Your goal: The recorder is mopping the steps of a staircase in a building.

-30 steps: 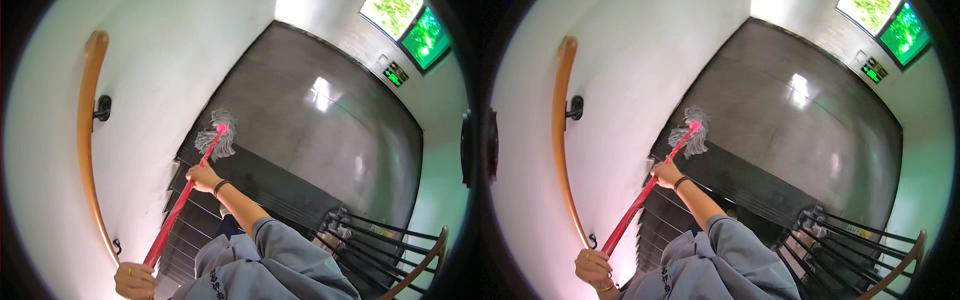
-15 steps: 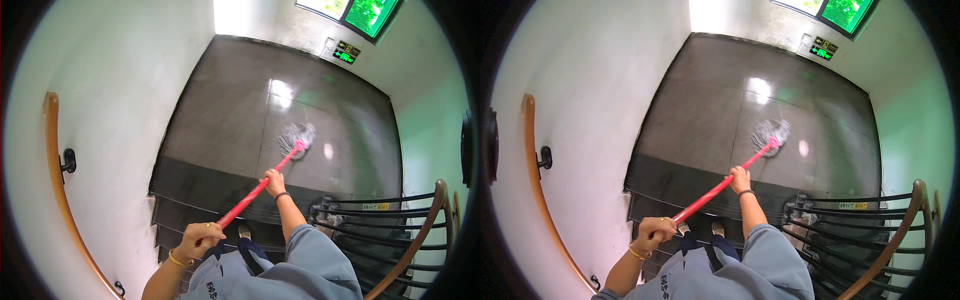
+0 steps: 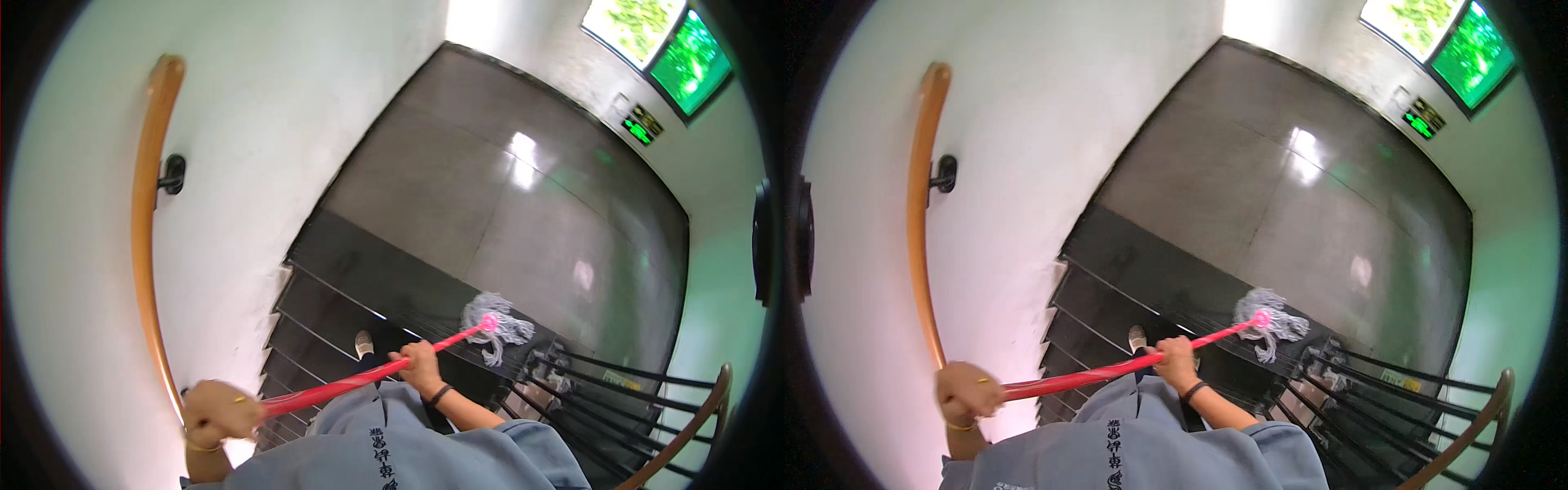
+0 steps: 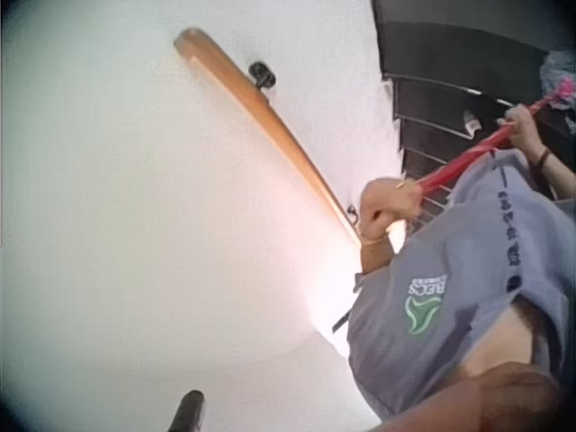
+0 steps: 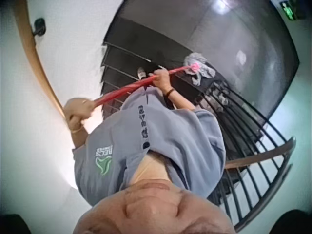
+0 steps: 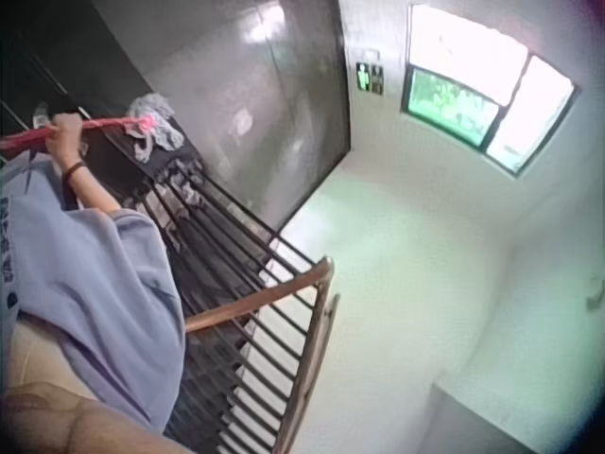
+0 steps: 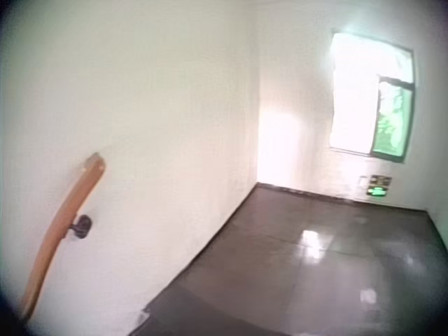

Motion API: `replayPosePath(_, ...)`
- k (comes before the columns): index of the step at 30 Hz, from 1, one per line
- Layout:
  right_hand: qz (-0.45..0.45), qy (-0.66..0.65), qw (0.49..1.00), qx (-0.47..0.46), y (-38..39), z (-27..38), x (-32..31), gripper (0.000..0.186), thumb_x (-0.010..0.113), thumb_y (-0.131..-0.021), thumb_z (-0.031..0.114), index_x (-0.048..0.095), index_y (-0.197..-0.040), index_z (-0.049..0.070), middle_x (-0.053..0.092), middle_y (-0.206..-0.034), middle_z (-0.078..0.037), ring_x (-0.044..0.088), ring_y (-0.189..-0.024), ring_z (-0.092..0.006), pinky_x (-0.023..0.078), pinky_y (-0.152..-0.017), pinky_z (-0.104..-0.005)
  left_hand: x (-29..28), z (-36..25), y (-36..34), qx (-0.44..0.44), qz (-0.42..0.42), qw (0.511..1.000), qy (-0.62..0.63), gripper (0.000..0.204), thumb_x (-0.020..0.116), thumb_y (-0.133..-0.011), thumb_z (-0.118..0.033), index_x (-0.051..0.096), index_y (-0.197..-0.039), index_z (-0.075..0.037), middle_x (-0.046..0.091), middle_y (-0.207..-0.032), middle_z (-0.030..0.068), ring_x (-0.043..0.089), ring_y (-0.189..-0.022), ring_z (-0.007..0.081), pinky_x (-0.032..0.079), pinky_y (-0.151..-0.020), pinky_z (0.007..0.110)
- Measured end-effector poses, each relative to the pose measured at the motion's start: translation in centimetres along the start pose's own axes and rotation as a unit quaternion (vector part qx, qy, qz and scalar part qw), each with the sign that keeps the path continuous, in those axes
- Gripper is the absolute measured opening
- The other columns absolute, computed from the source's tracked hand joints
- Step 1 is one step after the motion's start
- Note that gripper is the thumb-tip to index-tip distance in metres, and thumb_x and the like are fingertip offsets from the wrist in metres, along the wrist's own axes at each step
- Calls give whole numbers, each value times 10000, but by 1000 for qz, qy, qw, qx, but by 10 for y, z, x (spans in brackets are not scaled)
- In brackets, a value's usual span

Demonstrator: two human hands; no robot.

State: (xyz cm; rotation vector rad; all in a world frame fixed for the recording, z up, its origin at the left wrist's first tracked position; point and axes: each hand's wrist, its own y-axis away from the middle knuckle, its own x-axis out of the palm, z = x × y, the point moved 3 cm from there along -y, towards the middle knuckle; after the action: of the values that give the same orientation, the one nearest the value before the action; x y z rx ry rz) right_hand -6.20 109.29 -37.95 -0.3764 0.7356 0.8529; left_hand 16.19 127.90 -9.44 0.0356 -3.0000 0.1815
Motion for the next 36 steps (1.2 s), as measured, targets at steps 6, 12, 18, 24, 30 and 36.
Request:
replayPosePath(6,121,-196,947,-226,-50,131,84,300,719,-748,201,470,-622,90,523,-647,-78,546,-691,-298,385,-712,-407,4,-129,77,-7,204,972,-118,113,562,-833,-19,626,-852,71,537,-667,63,594,-671,193,512,-617,348)
replayPosePath(12,258,-153,898,-322,-111,185,163,252,709,-766,292,541,-694,118,554,-755,-38,573,-853,-251,362,-903,-502,49,-119,41,149,-25,938,-311,102,626,-716,-115,632,-725,-14,360,-453,-13,371,-364,125,291,-334,274)
replayPosePath(18,168,31,912,-373,-200,177,182,178,667,-737,337,612,-691,174,592,-738,29,602,-886,-169,219,-1014,-588,33,-33,77,98,-226,894,-374,175,640,-822,-135,657,-658,-79,560,-572,31,561,-469,190,531,-536,327)
replayPosePath(24,144,120,965,-185,-269,87,166,287,716,-652,163,593,-903,225,601,-1023,41,517,-1126,-199,142,-1064,-640,-13,61,33,97,-212,903,-361,194,546,-571,56,623,-715,-51,525,-616,68,557,-561,246,540,-699,376)
replayPosePath(30,96,123,983,-98,-274,57,123,212,693,-751,287,591,-884,158,565,-1044,-7,483,-1163,-238,206,-1026,-662,-35,82,14,80,-257,945,-187,272,489,-551,112,644,-738,-10,483,-567,70,459,-485,263,488,-621,356)
replayPosePath(36,78,72,965,-241,-225,101,118,264,712,-741,297,547,-691,97,558,-771,-55,559,-870,-263,379,-822,-489,-32,3,64,73,-268,933,-228,92,612,-758,-38,654,-676,-37,547,-563,95,535,-486,240,450,-475,342)
